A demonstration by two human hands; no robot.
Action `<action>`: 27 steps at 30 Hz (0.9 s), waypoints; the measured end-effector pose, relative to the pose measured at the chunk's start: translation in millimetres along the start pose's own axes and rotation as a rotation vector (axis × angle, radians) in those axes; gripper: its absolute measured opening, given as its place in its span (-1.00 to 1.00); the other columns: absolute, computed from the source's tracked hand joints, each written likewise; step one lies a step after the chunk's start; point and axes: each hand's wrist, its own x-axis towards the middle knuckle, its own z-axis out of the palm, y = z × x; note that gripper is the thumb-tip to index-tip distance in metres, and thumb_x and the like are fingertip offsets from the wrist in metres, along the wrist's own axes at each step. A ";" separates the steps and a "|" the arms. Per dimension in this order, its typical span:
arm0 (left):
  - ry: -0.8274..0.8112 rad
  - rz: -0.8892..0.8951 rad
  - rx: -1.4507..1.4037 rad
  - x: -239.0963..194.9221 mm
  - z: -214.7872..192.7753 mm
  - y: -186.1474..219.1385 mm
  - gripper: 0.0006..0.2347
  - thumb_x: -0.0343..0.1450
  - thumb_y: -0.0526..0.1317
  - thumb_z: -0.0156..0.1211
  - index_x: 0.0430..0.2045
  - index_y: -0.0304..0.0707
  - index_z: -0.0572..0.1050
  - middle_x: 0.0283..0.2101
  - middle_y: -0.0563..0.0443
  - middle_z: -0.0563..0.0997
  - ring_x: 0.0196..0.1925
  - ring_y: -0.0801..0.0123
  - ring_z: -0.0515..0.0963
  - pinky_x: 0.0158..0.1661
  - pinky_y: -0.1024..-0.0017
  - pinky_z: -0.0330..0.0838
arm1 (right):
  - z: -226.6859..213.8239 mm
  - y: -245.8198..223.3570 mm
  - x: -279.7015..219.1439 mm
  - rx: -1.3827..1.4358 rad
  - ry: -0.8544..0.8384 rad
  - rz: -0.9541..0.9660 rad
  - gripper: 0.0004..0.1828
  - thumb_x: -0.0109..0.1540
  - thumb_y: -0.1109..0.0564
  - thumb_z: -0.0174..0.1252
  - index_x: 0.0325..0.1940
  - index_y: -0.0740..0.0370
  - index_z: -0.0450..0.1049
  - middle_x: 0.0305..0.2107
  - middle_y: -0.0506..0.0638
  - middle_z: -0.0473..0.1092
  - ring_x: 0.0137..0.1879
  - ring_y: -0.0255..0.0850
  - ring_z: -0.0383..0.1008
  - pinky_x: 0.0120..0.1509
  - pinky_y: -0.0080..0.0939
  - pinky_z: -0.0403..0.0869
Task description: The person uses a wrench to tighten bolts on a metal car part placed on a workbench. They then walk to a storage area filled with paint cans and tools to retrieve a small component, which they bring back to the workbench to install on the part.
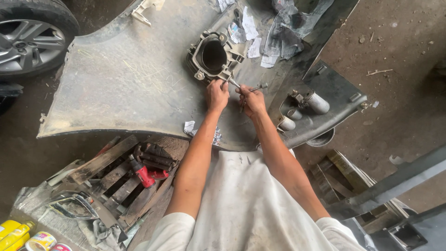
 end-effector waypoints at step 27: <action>0.132 -0.293 0.122 0.8 10.6 36.2 -0.62 0.18 0.06 0.52 -0.62 -0.28 0.52 -0.44 -0.10 0.63 -0.34 -0.06 0.62 -0.33 0.04 0.41 | 2.5 -28.3 -18.4 -0.260 0.242 -0.284 -0.78 0.31 0.11 0.16 -0.08 0.31 0.54 -0.35 -0.01 0.57 -0.49 -0.45 0.27 -0.51 -0.38 0.22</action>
